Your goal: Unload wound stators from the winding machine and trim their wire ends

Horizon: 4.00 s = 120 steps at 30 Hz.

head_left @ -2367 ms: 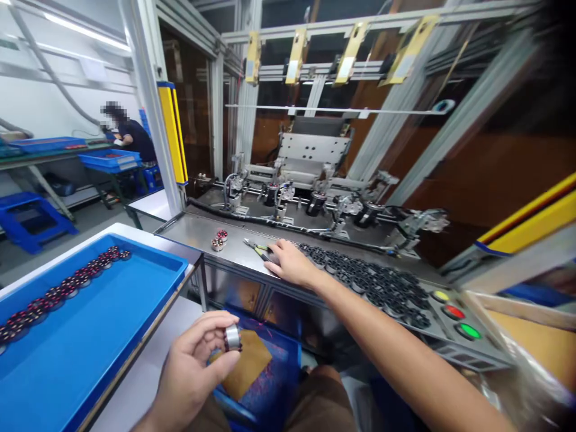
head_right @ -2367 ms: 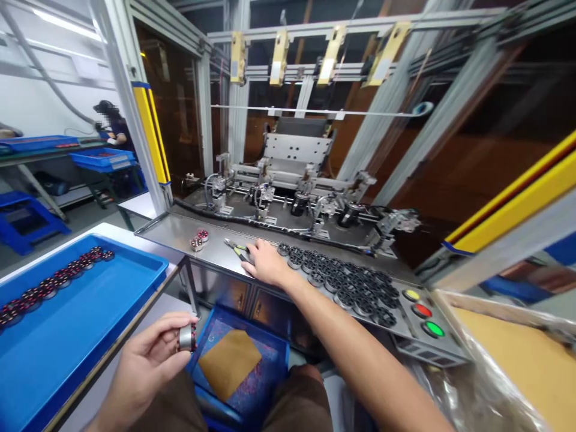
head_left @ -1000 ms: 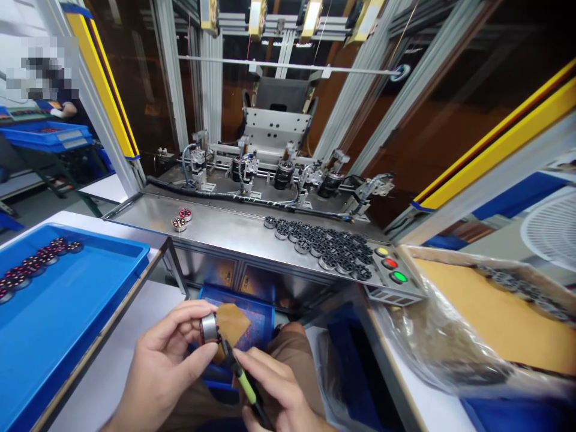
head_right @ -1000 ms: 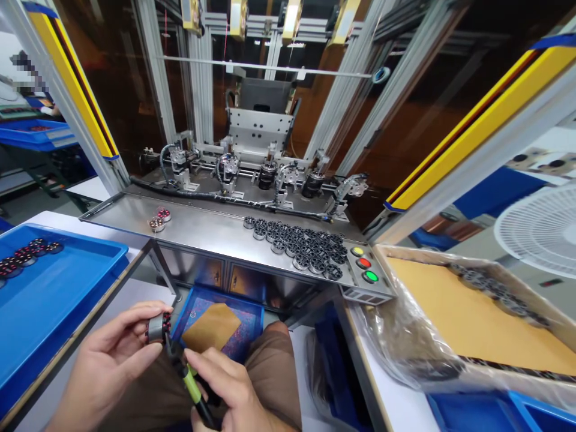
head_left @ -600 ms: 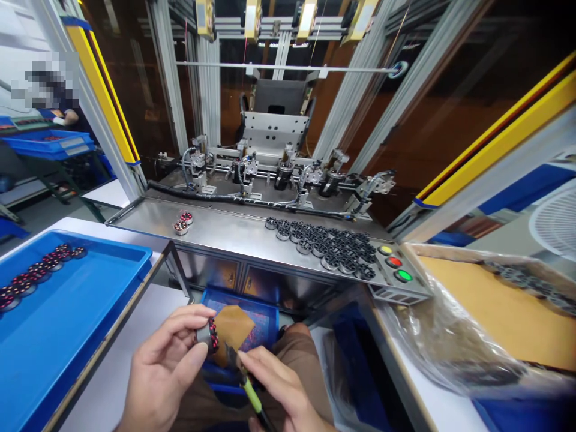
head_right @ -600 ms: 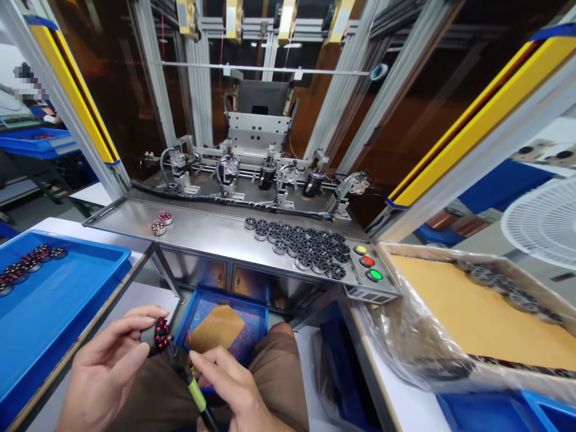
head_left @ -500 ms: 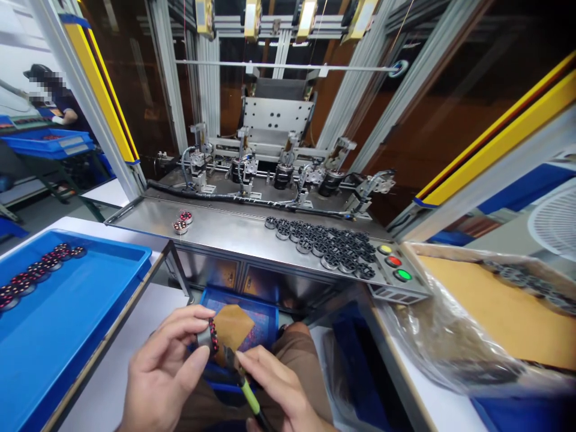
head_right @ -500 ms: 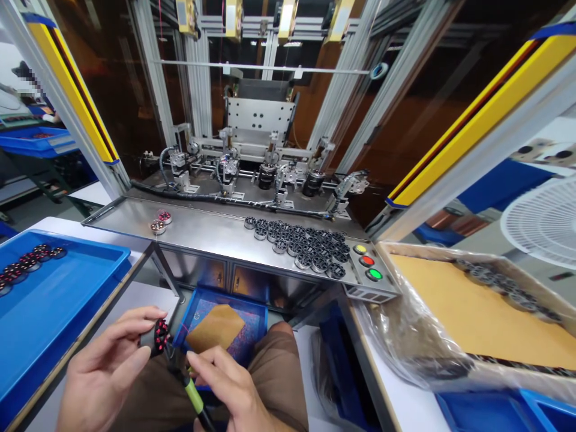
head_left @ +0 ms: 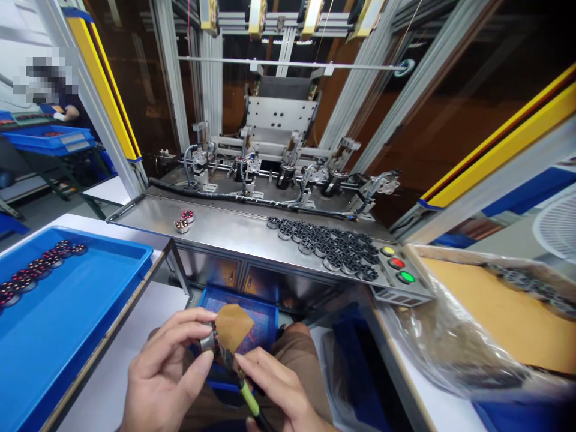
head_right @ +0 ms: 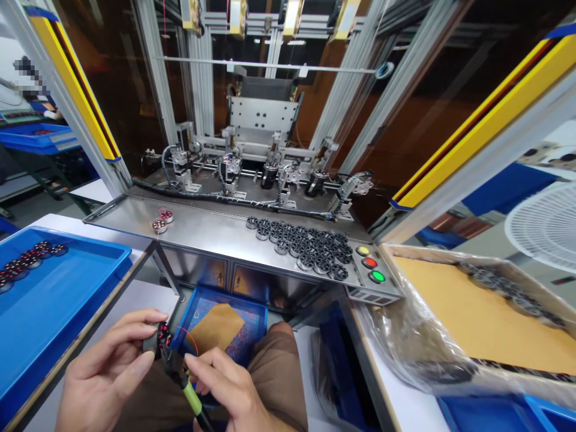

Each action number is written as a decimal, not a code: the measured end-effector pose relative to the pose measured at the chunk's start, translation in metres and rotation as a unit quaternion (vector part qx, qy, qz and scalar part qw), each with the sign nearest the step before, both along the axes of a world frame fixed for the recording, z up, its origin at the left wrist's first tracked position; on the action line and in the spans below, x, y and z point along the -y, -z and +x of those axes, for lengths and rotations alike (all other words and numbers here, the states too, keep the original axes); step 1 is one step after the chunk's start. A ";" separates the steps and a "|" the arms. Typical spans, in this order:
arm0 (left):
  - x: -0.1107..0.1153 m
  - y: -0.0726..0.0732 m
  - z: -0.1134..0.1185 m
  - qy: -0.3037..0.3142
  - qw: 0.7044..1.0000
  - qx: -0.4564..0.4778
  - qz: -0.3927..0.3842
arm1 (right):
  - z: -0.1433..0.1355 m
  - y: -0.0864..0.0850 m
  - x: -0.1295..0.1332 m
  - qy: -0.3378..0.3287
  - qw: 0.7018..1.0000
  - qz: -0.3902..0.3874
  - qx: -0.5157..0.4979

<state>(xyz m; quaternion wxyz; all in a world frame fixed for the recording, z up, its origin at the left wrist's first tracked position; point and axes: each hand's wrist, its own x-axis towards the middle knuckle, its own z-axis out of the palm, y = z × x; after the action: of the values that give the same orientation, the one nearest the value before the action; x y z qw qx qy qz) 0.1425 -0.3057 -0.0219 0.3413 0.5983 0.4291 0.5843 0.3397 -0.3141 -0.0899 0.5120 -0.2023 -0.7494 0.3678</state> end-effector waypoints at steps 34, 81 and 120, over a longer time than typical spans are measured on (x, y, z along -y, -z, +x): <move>0.005 0.006 0.001 0.003 1.000 -0.023 -0.008 | -0.004 -0.010 0.004 0.096 0.993 -0.062 0.010; -0.012 0.014 -0.014 0.007 0.964 -0.189 0.189 | 0.007 -0.021 0.025 -0.141 0.886 -0.423 -0.123; -0.015 0.016 -0.016 -0.081 0.907 -0.301 0.284 | 0.020 -0.016 0.024 0.001 0.924 -0.380 -0.023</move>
<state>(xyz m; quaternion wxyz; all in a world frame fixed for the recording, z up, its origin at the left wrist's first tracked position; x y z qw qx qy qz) 0.1263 -0.2908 -0.0376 -0.0366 0.7807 0.3744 0.4990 0.3597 -0.3379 -0.0734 0.4143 -0.3744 -0.5407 0.6291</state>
